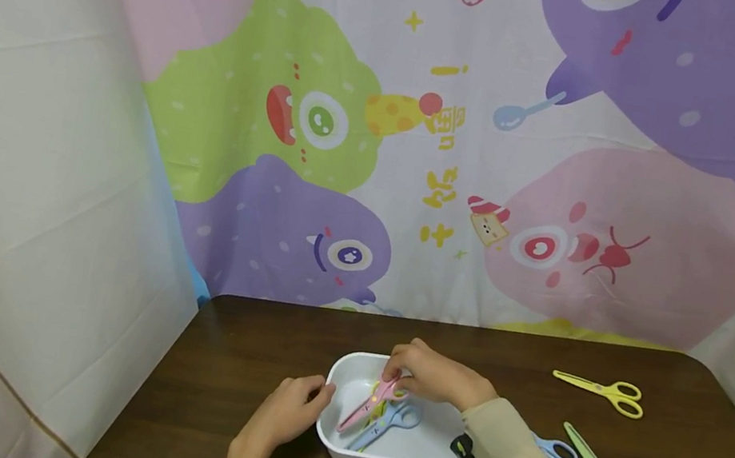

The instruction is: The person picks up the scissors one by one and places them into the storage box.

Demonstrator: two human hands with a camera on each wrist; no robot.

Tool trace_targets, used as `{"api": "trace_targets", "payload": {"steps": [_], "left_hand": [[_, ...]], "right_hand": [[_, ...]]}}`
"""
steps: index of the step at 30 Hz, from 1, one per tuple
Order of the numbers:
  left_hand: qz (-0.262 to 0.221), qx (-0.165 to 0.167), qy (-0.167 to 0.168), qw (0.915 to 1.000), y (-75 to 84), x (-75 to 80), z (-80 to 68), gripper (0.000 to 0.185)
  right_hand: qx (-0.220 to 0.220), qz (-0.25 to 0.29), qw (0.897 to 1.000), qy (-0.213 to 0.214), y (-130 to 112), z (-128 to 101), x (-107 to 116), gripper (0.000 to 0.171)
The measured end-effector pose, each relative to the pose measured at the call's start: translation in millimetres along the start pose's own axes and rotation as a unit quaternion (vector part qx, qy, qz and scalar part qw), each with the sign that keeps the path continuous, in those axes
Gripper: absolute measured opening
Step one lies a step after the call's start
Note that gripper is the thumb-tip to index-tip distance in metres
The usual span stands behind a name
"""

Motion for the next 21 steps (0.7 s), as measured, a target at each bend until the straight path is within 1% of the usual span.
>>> {"api": "trace_targets", "payload": {"steps": [17,21], "left_hand": [[-0.003,-0.005,0.007,1.0000,1.7,1.0,-0.2,0.035],[-0.005,-0.007,0.011,0.9999,2.6,1.4,-0.6,0.035]], "right_hand": [[0.003,-0.009,1.000,-0.010,-2.1,2.9,-6.1,0.015],[0.014,-0.003,1.000,-0.016,-4.4,4.5,-8.4,0.015]]}}
Point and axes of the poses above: each hand's wrist, its own z-axis towards the middle knuckle, its own x-axis out of the back of the hand, y = z × x, the point moved 5 cm from there along z, towards the middle knuckle, and after that the axes turned 6 degrees about -x, right-handed, at the moved point
